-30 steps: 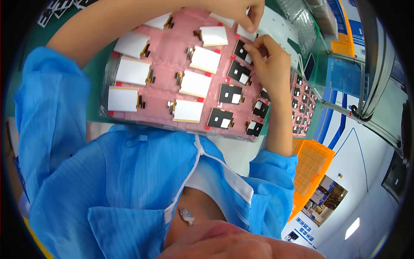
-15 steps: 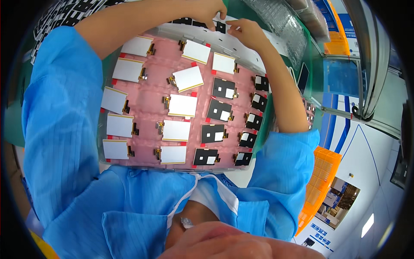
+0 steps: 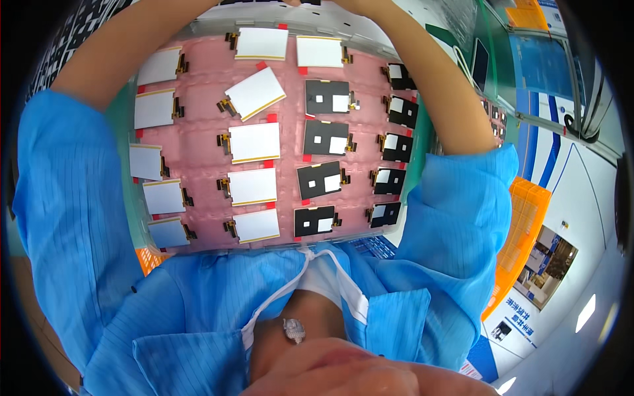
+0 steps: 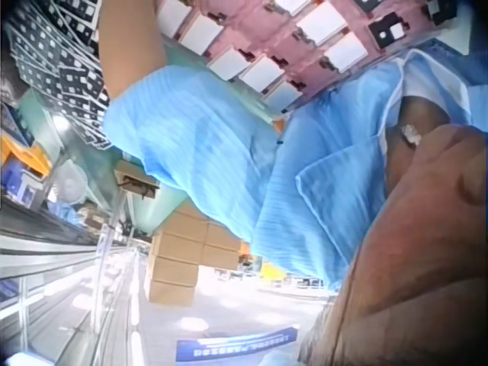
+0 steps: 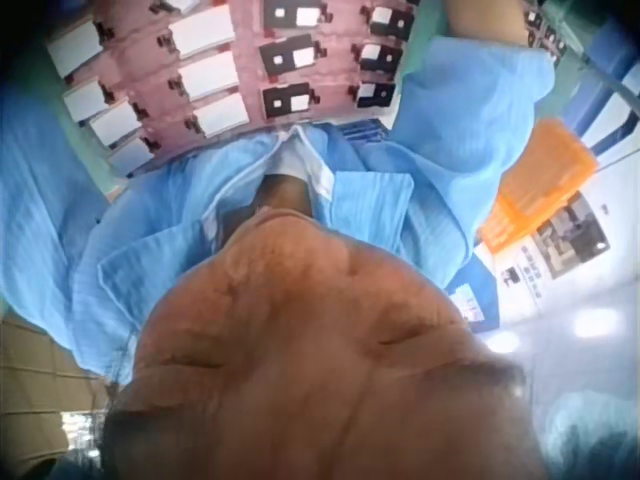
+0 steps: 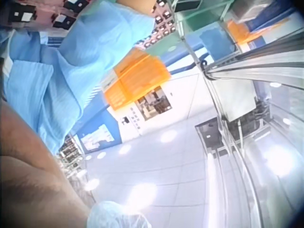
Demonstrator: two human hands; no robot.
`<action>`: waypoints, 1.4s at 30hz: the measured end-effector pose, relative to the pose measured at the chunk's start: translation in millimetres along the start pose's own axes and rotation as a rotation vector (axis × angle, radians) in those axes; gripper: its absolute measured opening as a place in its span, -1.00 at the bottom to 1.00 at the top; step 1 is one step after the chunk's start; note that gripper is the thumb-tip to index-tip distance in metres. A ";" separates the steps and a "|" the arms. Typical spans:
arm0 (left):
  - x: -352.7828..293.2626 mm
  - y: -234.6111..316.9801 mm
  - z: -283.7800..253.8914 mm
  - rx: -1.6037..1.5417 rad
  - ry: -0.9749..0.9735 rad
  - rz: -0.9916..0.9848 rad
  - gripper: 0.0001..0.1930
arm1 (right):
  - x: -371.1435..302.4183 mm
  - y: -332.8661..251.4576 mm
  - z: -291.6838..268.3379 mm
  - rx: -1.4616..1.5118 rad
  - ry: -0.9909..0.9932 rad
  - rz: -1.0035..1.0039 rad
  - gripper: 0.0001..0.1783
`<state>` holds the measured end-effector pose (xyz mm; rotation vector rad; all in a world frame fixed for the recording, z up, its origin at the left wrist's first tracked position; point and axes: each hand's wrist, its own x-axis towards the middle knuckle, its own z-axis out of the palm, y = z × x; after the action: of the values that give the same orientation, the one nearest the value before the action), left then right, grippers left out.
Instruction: Attaching small black components or labels onto electronic modules in a tray.
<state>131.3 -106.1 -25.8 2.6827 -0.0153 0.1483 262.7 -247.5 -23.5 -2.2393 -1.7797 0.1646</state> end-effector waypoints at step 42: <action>-148.6 156.5 -43.7 -0.806 0.252 0.021 -0.88 | -156.7 -127.8 -90.2 1.257 0.043 -0.091 -0.59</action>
<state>-26.4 -229.5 65.8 1.8473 -0.0195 0.3919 129.2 -386.0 86.1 -1.2134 -1.1530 0.9025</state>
